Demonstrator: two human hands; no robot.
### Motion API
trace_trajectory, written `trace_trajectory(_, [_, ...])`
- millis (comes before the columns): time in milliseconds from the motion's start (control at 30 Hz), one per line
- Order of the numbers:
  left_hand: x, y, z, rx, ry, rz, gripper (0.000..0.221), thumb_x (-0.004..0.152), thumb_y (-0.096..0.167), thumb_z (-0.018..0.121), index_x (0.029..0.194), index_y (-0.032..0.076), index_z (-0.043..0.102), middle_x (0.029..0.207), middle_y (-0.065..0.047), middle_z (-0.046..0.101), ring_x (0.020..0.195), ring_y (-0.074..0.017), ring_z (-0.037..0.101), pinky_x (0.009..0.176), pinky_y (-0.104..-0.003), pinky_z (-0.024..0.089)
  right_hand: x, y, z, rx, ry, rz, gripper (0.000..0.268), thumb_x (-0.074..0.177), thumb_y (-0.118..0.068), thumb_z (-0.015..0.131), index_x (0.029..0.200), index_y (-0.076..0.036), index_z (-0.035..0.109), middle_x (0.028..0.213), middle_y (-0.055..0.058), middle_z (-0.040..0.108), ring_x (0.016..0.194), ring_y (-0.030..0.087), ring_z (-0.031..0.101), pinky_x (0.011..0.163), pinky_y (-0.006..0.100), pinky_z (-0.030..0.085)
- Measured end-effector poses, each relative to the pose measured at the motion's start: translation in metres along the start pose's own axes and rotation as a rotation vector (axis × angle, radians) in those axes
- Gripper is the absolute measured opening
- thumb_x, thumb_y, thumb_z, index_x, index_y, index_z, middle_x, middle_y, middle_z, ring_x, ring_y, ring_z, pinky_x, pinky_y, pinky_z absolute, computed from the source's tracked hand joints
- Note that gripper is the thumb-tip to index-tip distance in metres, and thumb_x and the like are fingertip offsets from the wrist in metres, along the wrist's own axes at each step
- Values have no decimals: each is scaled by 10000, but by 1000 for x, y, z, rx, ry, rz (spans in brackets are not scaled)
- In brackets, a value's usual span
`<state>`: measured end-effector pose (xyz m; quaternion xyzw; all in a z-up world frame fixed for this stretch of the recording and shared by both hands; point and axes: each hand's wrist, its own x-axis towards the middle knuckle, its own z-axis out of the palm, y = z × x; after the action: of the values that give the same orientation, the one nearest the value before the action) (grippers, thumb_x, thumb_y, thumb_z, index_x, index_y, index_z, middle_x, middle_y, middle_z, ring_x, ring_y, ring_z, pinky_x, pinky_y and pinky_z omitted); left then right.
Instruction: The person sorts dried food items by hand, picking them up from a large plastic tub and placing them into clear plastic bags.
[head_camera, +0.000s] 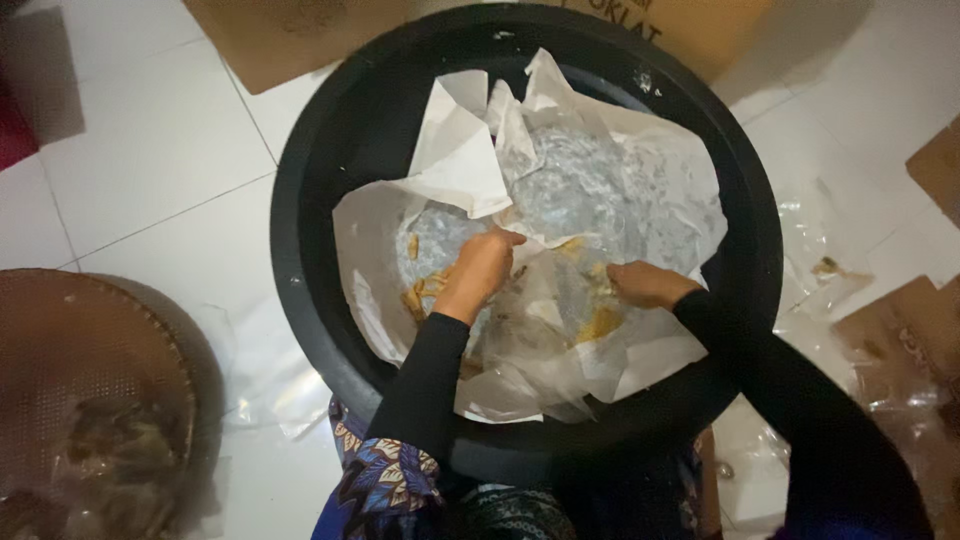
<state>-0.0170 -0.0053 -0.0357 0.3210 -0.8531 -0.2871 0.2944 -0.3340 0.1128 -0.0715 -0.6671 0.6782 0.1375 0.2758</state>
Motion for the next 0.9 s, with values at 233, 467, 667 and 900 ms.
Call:
trace_trajectory(233, [-2,-1,3,10,38,38,354,839,-38,546,1097,49,772,1050,-235,732,999,-405,702,899,-485,543,-100,-83,-74,208,700,-203,257,966,-152,583,1148,1,680,1032,210,697,920,363,668,812,440,541])
trace_trajectory(467, [1,-6,6,-70,34,38,291,832,31,628,1083,51,774,1061,-198,745,987,-398,691,861,-481,539,-84,-156,-68,-51,1041,-470,256,969,-77,616,1211,2,638,1079,230,672,942,370,662,867,437,556])
trace_trajectory(667, [-4,-4,3,-92,63,32,272,855,34,635,1085,71,774,1082,-178,750,999,-382,705,877,-463,555,-84,-181,-67,110,857,-419,430,900,-119,672,1281,74,625,1035,252,676,885,400,662,781,455,548])
trace_trajectory(900, [1,-10,6,-81,116,11,300,845,10,629,1097,70,780,1047,-203,741,964,-395,711,852,-472,556,-134,-187,-56,507,-14,-561,155,959,-200,639,1040,-78,690,959,97,759,855,239,742,776,358,582])
